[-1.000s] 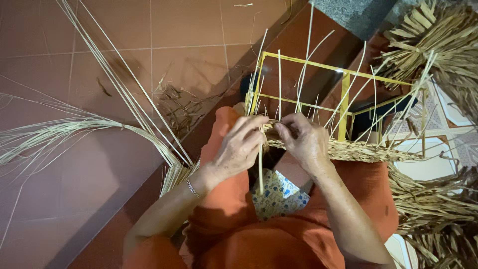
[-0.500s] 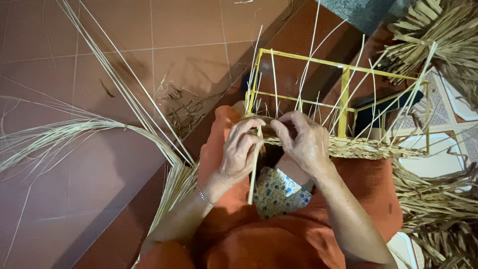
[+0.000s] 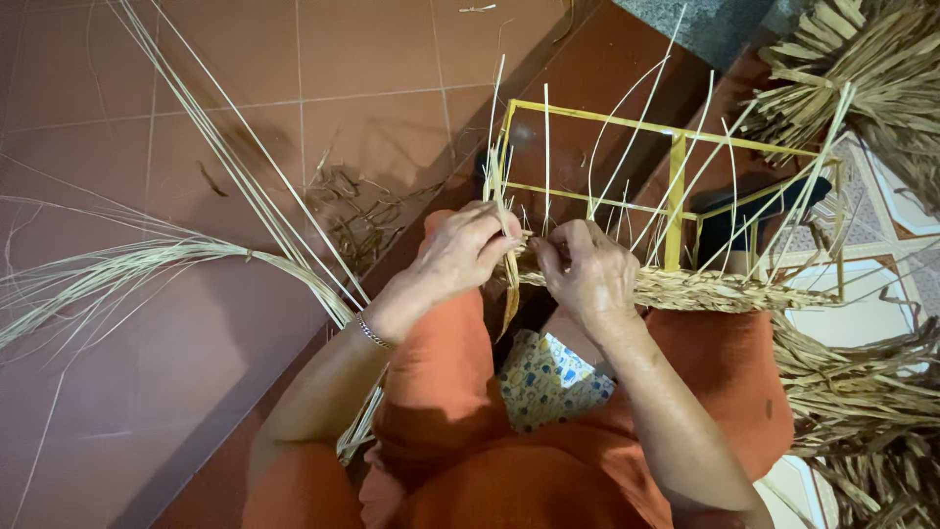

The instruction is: The person weaves dried palm leaves into a yellow metal basket frame. They interlace the leaves through the frame's vertical bars, pull them tight, and occasionally trim excess material with scissors.

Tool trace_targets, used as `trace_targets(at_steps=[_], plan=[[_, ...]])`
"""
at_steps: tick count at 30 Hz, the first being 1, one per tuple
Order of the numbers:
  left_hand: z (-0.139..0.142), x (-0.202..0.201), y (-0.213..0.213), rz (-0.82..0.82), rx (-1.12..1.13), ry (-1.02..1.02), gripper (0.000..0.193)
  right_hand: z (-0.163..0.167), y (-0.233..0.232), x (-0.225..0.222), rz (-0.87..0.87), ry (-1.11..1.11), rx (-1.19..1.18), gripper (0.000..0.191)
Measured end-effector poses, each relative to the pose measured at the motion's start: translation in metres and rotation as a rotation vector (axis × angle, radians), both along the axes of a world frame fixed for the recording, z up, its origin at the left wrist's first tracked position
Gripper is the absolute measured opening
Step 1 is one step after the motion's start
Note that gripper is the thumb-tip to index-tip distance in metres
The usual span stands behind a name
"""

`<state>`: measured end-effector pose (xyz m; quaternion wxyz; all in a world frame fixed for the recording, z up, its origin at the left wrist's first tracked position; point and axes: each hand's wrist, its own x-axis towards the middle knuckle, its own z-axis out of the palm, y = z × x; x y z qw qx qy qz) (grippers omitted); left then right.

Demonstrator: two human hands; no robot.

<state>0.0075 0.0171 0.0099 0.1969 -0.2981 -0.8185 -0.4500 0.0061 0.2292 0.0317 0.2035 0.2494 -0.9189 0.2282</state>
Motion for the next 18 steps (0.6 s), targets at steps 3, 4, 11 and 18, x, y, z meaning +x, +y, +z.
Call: trace_targets(at_steps=[3, 4, 11, 18], plan=[[0.003, 0.007, -0.002, -0.027, -0.046, -0.037, 0.004, 0.005, -0.001, 0.003, -0.023, -0.025, -0.011, 0.025], [0.004, 0.010, -0.002, -0.038, -0.072, -0.059, 0.004, 0.007, -0.001, 0.004, -0.037, -0.037, -0.012, 0.025], [0.001, 0.015, -0.003, -0.040, -0.221, -0.068, 0.005, 0.003, -0.010, -0.001, -0.077, -0.040, 0.013, 0.036], [0.011, -0.013, -0.005, 0.008, -0.091, -0.384, 0.015, -0.015, -0.007, 0.002, -0.041, 0.094, 0.011, 0.035]])
